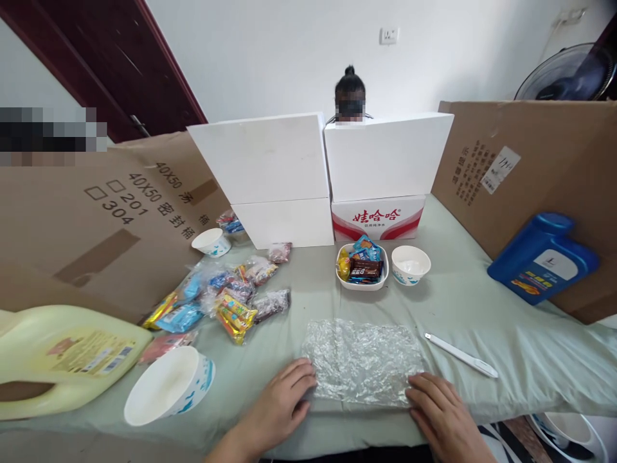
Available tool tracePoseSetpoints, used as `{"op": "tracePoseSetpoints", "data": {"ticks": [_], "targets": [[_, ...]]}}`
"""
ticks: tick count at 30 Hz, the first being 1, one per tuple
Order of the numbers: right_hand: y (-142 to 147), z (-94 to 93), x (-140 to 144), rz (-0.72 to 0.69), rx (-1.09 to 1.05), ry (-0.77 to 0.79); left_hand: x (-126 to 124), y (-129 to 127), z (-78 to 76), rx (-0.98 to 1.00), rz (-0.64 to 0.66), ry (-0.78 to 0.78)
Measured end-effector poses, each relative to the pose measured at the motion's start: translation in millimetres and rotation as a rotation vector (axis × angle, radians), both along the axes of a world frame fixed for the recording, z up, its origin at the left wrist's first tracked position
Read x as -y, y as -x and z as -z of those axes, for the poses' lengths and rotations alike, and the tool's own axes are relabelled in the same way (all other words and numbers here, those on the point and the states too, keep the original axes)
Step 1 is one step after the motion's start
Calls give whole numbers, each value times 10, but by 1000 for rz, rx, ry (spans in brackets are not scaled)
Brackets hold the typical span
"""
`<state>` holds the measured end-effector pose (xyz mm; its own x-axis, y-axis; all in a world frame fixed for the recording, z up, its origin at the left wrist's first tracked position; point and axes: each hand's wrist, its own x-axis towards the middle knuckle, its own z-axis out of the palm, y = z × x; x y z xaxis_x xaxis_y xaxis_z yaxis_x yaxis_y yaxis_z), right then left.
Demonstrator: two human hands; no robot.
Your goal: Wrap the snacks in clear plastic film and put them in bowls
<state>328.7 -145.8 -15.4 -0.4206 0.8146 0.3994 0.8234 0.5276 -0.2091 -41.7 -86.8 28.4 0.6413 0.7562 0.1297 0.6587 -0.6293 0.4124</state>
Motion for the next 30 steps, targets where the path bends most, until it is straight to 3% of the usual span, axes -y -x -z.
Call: {"op": "tracePoseSetpoints", "data": {"ticks": [7,12,16,21,26,30], "targets": [[0,-125,-4,-22,-110,45,-1,-117,-119,98,19,-4],[-22,-169,-186,52,-268,114,-157,-202,-190,169,-158,90],[-12,-205,-490,186,-332,167,-484,-307,-107,163,-320,94],[40,-104,-810,345,-223,124,-837,-464,54,6,-393,0],[84,57,-897,425,-42,96,-925,-546,177,-56,-426,-46],[92,18,-893,477,6,66,-891,-553,135,-83,-500,-91]]}}
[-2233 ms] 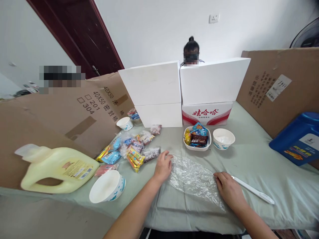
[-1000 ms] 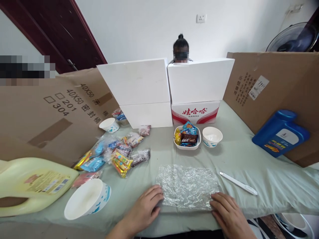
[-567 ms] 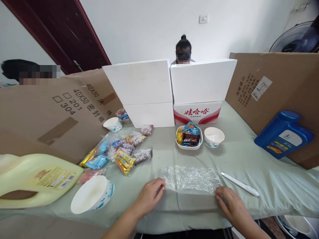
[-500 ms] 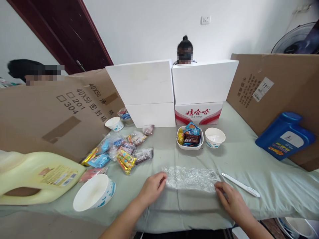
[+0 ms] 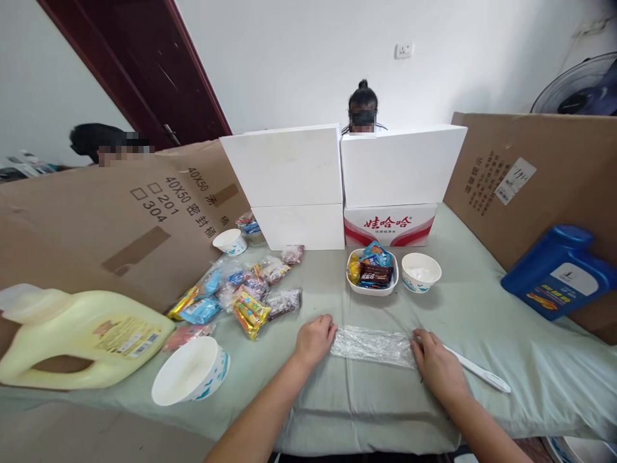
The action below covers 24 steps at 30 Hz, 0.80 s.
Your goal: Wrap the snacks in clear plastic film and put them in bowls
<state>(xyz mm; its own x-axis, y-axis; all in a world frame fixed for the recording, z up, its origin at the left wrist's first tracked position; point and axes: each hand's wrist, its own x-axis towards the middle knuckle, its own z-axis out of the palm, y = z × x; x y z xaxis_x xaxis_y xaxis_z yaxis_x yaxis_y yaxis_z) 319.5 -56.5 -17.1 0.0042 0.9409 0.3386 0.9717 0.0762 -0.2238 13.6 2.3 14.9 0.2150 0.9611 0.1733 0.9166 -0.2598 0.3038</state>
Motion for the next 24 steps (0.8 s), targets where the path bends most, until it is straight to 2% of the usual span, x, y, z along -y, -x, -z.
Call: {"op": "tracePoseSetpoints", "data": {"ticks": [4,7,10,13,16,20,24], "targets": [[147,-199,61,12,83,-202,181,-137,-144,-15,-36,-227],[419,-304,91,-141,141,-285,395,-399,-140,28,115,-320],[661,-265,40,-359,178,-172,558,-648,15,9,244,-225],[684,-136,-80,-458,178,51,603,-723,186,-86,204,-57],[512,-59,-204,-326,136,248,589,-671,243,-152,171,76],[283,-98,-265,-87,129,344,580,-605,208,-181,175,113],[195,-87,-37,-90,165,334,495,-443,203,-175,248,65]]}}
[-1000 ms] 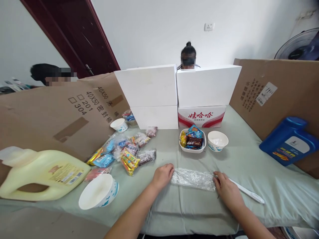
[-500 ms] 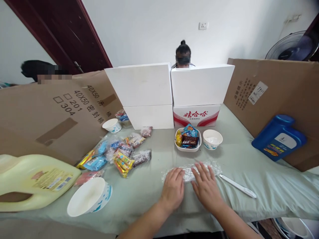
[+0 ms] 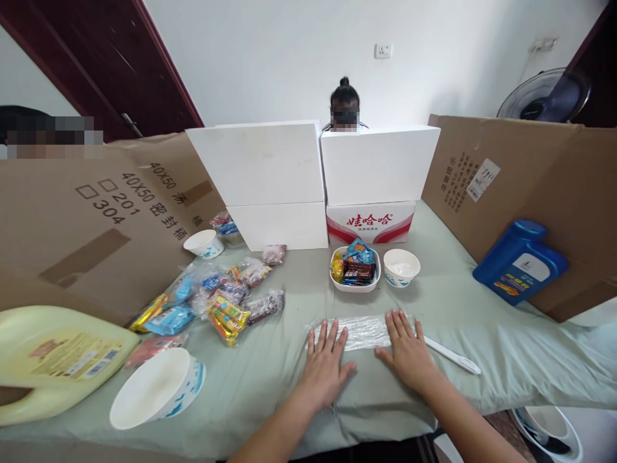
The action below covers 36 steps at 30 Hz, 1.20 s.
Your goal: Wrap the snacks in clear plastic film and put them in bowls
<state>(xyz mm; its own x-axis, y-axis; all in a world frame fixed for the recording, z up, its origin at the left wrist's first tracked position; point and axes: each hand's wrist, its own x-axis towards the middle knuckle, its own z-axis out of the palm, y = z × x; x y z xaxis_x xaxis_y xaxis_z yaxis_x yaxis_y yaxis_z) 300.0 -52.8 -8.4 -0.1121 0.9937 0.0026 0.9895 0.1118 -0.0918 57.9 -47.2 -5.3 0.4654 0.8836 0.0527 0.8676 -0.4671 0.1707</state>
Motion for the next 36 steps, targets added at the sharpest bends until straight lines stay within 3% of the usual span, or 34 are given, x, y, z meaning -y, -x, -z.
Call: {"op": "tracePoseSetpoints", "data": {"ticks": [4,6,9,13,18,20,23,27,30,32,36], "targets": [[-96,146,501,-148,22,-169,-123,238,-22,48,95,-81],[-166,202,734,-223,20,-273,-127,244,-77,78,40,-146],[-273,207,950,-299,-13,-402,-60,46,-190,104,-99,-177],[-406,84,1048,-376,-90,-502,11,-309,-245,97,-107,-108],[-535,-231,1080,-468,-243,-624,-20,-349,-130,138,131,-79],[-536,-401,1062,-487,-362,-569,-22,-279,-107,145,268,-55],[-448,-655,960,-548,-611,-335,9,-193,-129,172,427,-50],[-197,-864,629,-462,-917,-6,63,-149,-181,256,434,-86],[33,-837,239,-335,-998,178,68,-139,-175,325,431,-55],[183,-734,-40,-285,-904,249,54,-137,-152,342,444,-25],[419,-462,-435,-211,-625,200,22,-141,-82,376,430,-10]]}}
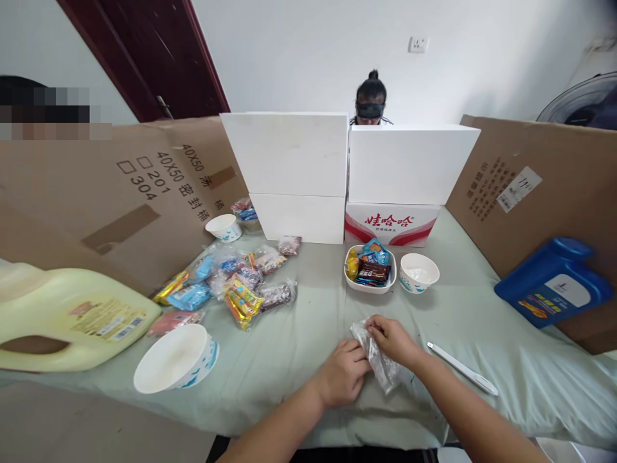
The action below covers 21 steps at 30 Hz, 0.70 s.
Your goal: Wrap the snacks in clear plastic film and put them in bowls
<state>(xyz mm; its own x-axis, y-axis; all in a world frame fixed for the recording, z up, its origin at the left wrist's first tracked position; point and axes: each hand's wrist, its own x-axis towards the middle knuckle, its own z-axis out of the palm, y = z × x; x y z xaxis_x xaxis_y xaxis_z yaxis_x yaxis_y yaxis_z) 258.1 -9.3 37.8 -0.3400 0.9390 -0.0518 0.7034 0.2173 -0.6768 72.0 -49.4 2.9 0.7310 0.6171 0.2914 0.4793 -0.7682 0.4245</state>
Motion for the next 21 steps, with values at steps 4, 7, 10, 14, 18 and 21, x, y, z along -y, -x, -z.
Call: {"op": "tracePoseSetpoints", "data": {"ticks": [4,7,10,14,18,21], "targets": [[120,170,-70,95,129,-55,-1,-2,74,77,-18,4],[152,208,-39,140,213,-85,13,1,84,125,-29,-8],[172,213,-21,148,271,-103,24,-6,36,206,-113,-73],[205,234,-4,140,327,-155,-6,-55,-37,144,-155,-111],[108,238,7,153,383,-245,-52,-110,-26,48,-230,-47],[-96,181,50,227,424,-330,-55,-117,2,61,-242,-35]]}}
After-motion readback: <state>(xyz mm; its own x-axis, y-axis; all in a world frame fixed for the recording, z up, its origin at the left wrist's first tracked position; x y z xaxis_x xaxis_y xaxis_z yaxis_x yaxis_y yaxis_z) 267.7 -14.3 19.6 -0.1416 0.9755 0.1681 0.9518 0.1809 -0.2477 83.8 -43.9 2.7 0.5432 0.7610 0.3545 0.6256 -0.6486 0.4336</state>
